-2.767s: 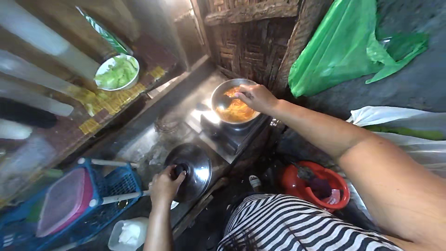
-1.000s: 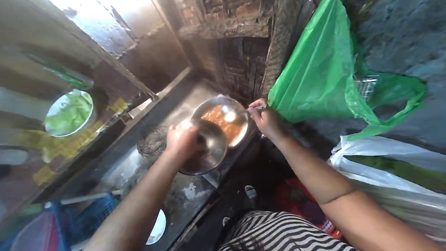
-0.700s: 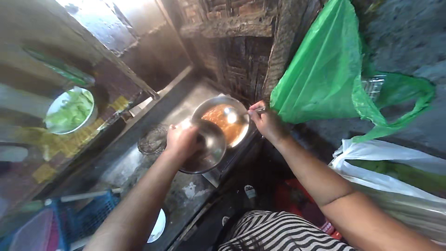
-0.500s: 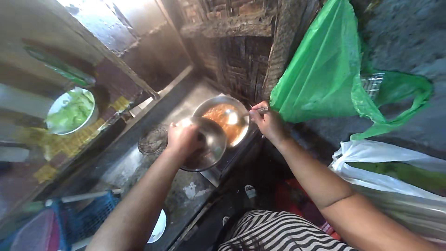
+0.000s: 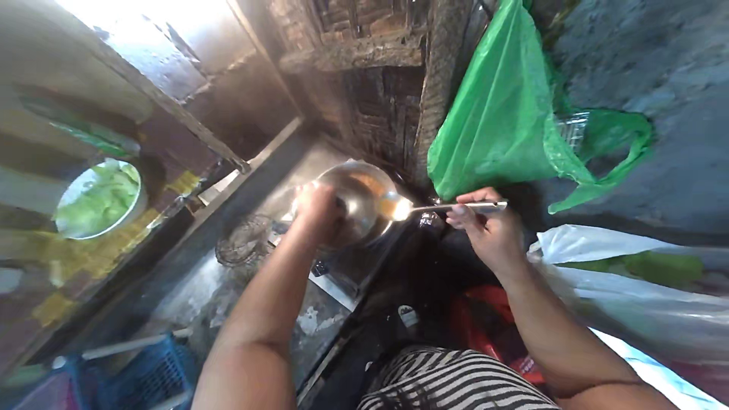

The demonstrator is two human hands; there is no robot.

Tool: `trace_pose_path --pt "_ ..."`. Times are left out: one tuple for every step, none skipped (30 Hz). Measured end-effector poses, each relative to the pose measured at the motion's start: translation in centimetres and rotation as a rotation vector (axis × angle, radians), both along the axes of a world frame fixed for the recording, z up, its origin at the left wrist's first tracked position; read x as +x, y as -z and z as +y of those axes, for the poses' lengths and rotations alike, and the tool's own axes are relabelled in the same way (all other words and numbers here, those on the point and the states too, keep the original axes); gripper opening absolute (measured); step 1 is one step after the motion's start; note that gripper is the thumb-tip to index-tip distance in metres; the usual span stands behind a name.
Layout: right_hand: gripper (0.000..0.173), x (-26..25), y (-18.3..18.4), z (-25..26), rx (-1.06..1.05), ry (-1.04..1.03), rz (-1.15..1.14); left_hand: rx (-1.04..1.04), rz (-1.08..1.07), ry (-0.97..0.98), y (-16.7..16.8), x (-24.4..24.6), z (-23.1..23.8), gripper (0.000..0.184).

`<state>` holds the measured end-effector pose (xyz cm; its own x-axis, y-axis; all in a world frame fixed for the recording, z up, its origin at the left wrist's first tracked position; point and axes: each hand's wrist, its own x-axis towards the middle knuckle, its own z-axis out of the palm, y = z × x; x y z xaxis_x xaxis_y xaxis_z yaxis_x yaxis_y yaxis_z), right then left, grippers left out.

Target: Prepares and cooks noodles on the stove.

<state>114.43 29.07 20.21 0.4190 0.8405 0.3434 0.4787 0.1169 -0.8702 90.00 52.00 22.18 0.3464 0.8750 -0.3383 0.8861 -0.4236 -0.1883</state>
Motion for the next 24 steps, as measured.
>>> trace_pose_path --pt "0.034 0.3 0.0 -1.0 0.011 0.011 0.003 -0.005 -0.025 0.002 0.4 0.5 0.3 0.044" --pt "0.035 0.6 0.0 -2.1 0.019 0.022 0.006 -0.005 -0.034 0.011 0.8 1.0 0.5 0.044" --pt "0.037 0.9 0.0 -3.1 0.032 0.032 0.005 -0.003 -0.041 0.02 1.3 1.5 0.8 0.043" --pt "0.037 1.1 0.0 -4.1 0.052 0.037 0.007 0.0 -0.041 0.029 1.9 1.9 1.0 0.043" --pt "0.037 1.3 0.0 -5.0 0.075 0.04 0.018 0.003 -0.03 0.036 2.5 2.2 1.3 0.043" --pt "0.037 1.4 0.0 -5.9 0.094 0.044 0.037 0.006 -0.015 0.035 3.1 2.4 1.6 0.044" --pt "0.036 1.5 0.0 -6.7 0.106 0.05 0.057 0.004 -0.005 0.033 3.6 2.6 1.9 0.044" --pt "0.035 1.6 0.0 -7.5 0.112 0.055 0.074 0.001 -0.006 0.031 4.1 2.6 2.2 0.044" --pt "0.033 1.7 0.1 -8.2 0.12 0.056 0.096 -0.007 -0.012 0.022 4.4 2.7 2.4 0.044" --pt "0.031 1.7 0.2 -8.8 0.134 0.057 0.121 -0.013 -0.023 0.014 4.6 2.7 2.4 0.045" --pt "0.028 1.7 0.3 -9.3 0.146 0.058 0.141 -0.012 -0.036 0.011 4.8 2.7 2.5 0.045" --pt "0.026 1.7 0.4 -9.8 0.154 0.058 0.156 -0.006 -0.045 0.012 5.1 2.5 2.6 0.045" --pt "0.025 1.7 0.5 -10.2 0.16 0.054 0.166 -0.005 -0.053 0.01 5.3 2.4 2.6 0.046" --pt "0.024 1.7 0.7 -10.6 0.168 0.05 0.174 -0.016 -0.06 0.003 5.4 2.3 2.6 0.047" --pt "0.023 1.7 0.8 -10.9 0.176 0.046 0.185 -0.021 -0.054 -0.003 5.4 2.2 2.5 0.047" --pt "0.022 1.6 0.8 -11.1 0.178 0.046 0.192 -0.021 -0.05 -0.008 5.6 2.2 2.6 0.047" --pt "0.021 1.5 0.8 -11.2 0.179 0.047 0.195 -0.021 -0.054 -0.009 5.7 2.1 2.6 0.046" --pt "0.02 1.4 0.7 -11.3 0.177 0.048 0.196 -0.023 -0.074 -0.011 5.6 1.9 2.4 0.045" --pt "0.02 1.3 0.7 -11.3 0.175 0.046 0.197 -0.023 -0.109 -0.009 5.4 1.7 2.2 0.045" --pt "0.02 1.3 0.7 -11.3 0.177 0.041 0.198 -0.015 -0.16 -0.003 5.1 1.4 1.8 0.047" --pt "0.02 1.3 0.6 -11.3 0.178 0.039 0.197 0.003 -0.222 0.009 4.4 1.1 1.1 0.051" --pt "0.019 1.3 0.6 -11.2 0.18 0.037 0.194 0.04 -0.298 0.029 3.5 0.8 0.1 0.054" --pt "0.019 1.4 0.6 -11.2 0.186 0.03 0.195 0.091 -0.386 0.045 2.6 0.3 -1.2 0.055" --pt "0.018 1.5 0.7 -11.1 0.195 0.02 0.195 0.166 -0.474 0.059 1.7 -0.7 -2.5 0.053"
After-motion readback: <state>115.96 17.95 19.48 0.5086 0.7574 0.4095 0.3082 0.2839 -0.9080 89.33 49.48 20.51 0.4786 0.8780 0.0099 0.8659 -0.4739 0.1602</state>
